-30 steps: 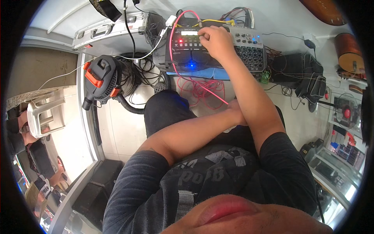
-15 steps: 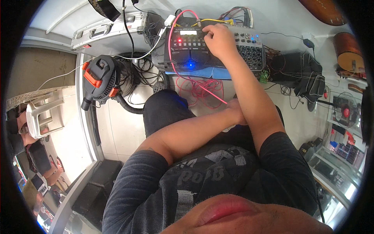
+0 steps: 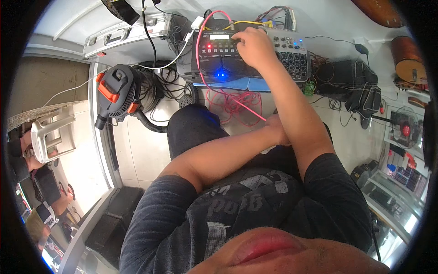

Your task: The person turns knobs and presses buttons on an audio processor and a mixer, while holding an audio cable and connecting it to the devices.

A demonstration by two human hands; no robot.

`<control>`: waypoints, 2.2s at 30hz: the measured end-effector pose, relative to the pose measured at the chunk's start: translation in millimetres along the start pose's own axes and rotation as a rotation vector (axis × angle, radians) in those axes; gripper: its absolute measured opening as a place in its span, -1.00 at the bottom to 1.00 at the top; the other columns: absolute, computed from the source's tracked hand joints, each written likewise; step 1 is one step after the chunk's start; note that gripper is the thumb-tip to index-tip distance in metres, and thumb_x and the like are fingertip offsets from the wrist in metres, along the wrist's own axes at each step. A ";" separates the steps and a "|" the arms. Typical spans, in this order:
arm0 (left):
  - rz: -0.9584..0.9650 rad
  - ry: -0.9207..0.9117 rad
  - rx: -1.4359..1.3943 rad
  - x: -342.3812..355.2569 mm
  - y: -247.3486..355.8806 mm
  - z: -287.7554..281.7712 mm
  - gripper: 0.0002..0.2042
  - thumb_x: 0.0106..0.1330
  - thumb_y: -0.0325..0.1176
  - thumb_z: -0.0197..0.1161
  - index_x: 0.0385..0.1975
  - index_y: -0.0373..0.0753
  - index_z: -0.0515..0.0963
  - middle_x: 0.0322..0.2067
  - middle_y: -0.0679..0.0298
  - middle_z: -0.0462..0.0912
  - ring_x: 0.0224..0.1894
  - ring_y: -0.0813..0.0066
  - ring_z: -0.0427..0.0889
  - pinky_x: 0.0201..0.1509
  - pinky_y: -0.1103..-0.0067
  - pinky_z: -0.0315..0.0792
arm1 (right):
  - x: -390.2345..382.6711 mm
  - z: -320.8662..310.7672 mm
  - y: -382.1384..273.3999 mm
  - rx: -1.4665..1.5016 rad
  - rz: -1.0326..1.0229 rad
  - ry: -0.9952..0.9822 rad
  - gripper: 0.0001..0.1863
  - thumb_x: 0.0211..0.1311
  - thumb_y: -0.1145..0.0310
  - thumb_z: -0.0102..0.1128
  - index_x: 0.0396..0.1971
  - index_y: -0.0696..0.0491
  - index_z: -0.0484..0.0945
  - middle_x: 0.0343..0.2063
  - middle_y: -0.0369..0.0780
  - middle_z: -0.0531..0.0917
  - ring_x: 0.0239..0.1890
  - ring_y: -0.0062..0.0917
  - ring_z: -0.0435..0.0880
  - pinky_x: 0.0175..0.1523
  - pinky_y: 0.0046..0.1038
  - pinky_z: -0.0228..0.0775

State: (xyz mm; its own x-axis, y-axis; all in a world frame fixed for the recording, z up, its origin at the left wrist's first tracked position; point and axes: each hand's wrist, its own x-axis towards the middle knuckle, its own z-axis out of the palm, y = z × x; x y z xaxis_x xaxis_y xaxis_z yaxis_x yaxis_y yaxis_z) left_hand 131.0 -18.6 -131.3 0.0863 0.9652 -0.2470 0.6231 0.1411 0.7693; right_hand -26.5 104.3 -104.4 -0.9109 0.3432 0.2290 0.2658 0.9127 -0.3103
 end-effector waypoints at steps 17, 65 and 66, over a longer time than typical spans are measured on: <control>0.008 -0.023 -0.012 -4.7 3.9 -10.2 -0.26 0.40 0.29 0.34 0.54 0.15 0.50 0.53 0.25 0.56 0.50 0.14 0.58 0.43 0.20 0.59 | -3.3 0.6 1.4 0.072 0.000 0.066 -0.74 0.19 0.27 0.41 -0.15 -0.08 0.90 -0.29 -0.23 0.80 -0.10 -0.13 0.72 0.11 -0.09 0.61; -0.032 -0.079 -0.122 16.2 -3.9 -1.3 -0.43 0.48 0.18 0.28 0.43 0.12 0.61 0.40 0.21 0.68 0.41 0.15 0.68 0.30 0.22 0.67 | -13.3 -7.9 1.0 0.180 -0.060 0.062 -0.78 0.29 0.35 0.38 -0.08 -0.12 0.82 -0.25 -0.30 0.78 -0.10 -0.20 0.67 0.11 -0.11 0.51; -0.031 -0.078 -0.122 18.5 -6.6 5.8 -0.43 0.48 0.18 0.28 0.43 0.12 0.61 0.40 0.21 0.68 0.41 0.15 0.68 0.30 0.22 0.67 | -13.1 -8.2 1.1 0.179 -0.061 0.062 -0.78 0.29 0.35 0.38 -0.08 -0.12 0.82 -0.25 -0.30 0.78 -0.10 -0.20 0.67 0.11 -0.11 0.51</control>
State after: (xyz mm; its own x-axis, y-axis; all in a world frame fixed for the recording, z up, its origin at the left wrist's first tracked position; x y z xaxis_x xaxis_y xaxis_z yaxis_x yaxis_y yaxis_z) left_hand 133.0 -2.9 -144.4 0.1315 0.9405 -0.3134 0.5279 0.2012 0.8251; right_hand -11.7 102.7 -100.2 -0.9009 0.3066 0.3074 0.1453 0.8801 -0.4520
